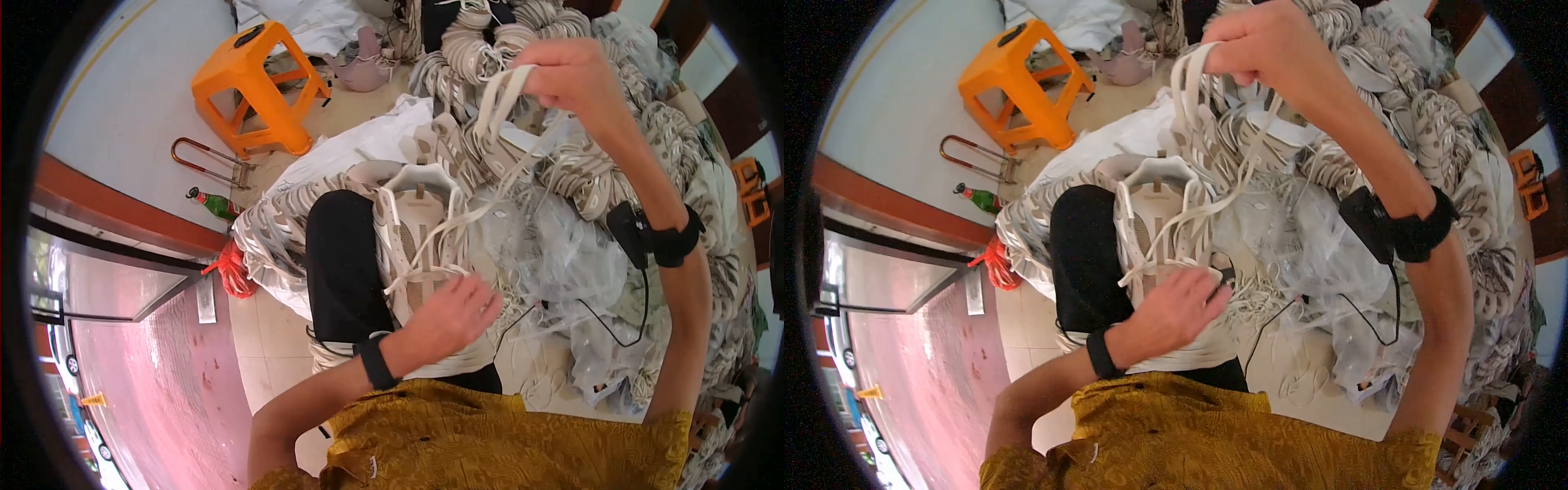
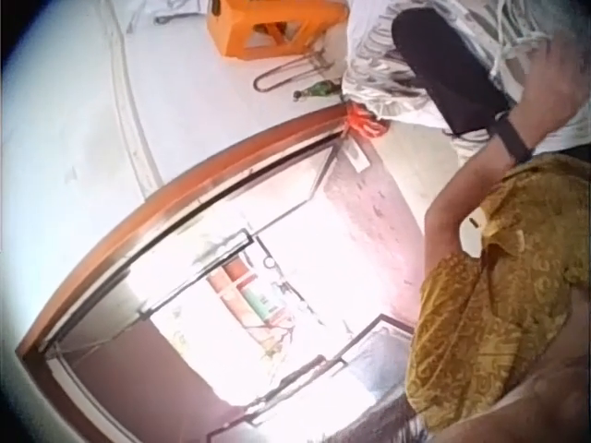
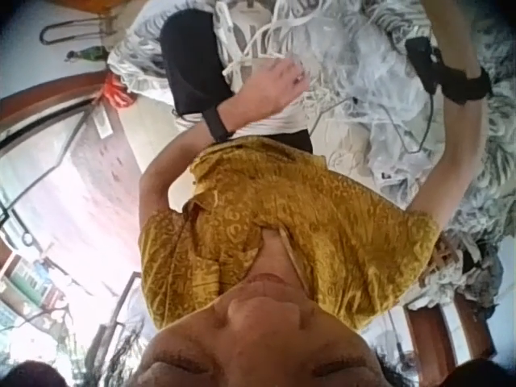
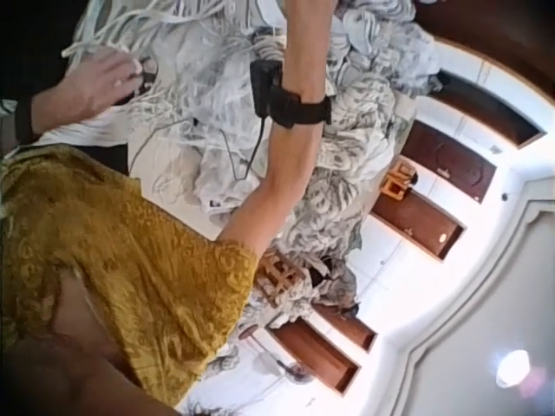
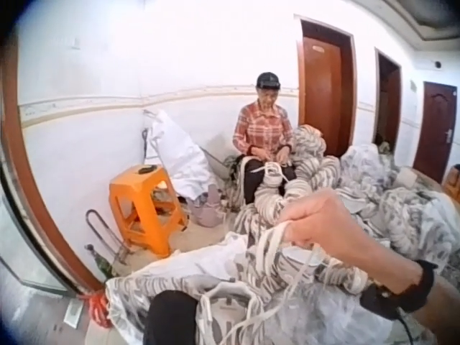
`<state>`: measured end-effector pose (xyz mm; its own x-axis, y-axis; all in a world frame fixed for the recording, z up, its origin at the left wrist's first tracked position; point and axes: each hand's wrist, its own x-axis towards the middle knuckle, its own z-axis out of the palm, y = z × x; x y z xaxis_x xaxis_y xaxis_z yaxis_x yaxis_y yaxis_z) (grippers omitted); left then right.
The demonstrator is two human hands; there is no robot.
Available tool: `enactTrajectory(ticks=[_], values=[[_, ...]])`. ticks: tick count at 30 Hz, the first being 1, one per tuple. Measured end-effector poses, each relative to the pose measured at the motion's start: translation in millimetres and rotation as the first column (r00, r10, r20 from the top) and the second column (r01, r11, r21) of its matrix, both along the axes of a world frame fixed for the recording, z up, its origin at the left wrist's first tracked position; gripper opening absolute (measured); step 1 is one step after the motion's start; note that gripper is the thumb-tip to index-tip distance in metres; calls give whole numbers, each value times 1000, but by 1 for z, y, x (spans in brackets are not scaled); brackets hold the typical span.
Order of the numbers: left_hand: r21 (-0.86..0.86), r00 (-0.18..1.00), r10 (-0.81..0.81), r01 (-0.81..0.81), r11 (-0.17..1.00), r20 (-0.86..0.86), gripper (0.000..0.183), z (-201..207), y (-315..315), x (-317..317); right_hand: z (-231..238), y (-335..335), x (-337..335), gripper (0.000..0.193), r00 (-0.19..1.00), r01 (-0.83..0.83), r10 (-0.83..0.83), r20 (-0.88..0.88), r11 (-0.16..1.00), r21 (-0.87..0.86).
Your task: The recorder is lacing a shoe while sitting on the floor surrounded by shoe components.
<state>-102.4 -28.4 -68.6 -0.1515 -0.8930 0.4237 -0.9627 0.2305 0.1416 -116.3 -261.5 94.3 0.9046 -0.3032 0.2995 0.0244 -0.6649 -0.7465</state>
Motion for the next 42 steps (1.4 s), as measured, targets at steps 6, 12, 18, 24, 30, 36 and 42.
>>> enactTrajectory(ticks=[6, 12, 18, 24, 30, 36, 42], values=[[3, 994, 19, -19, 1000, -111, 38, -23, 57, 5, 11, -16, 10, 16, 995, -1, -9, 103, 995, 100], [165, 802, 584, -563, 810, -130, 30, -16, 68, 33, 52, 18, 8, 10, 988, 15, -26, 154, 997, 77], [159, 703, 536, -530, 833, -467, 15, -31, 65, 49, 51, 30, 10, 11, 988, -64, 56, 144, 996, 55], [413, -252, 346, -300, 860, -904, 17, -31, 59, 51, 40, 30, 8, 13, 984, -127, 118, 132, 990, 58], [332, -692, 77, -243, 911, -718, 19, -32, 62, 49, 23, 2, 9, 16, 991, -131, 130, 34, 990, 47], [529, -405, 384, -348, 774, -830, 14, -17, 69, 52, 33, 30, 12, 11, 994, -14, 4, 105, 996, 89], [491, -669, 242, -209, 846, -702, 17, -13, 78, 63, 30, 23, 9, 10, 985, -135, 127, 119, 989, 58]])
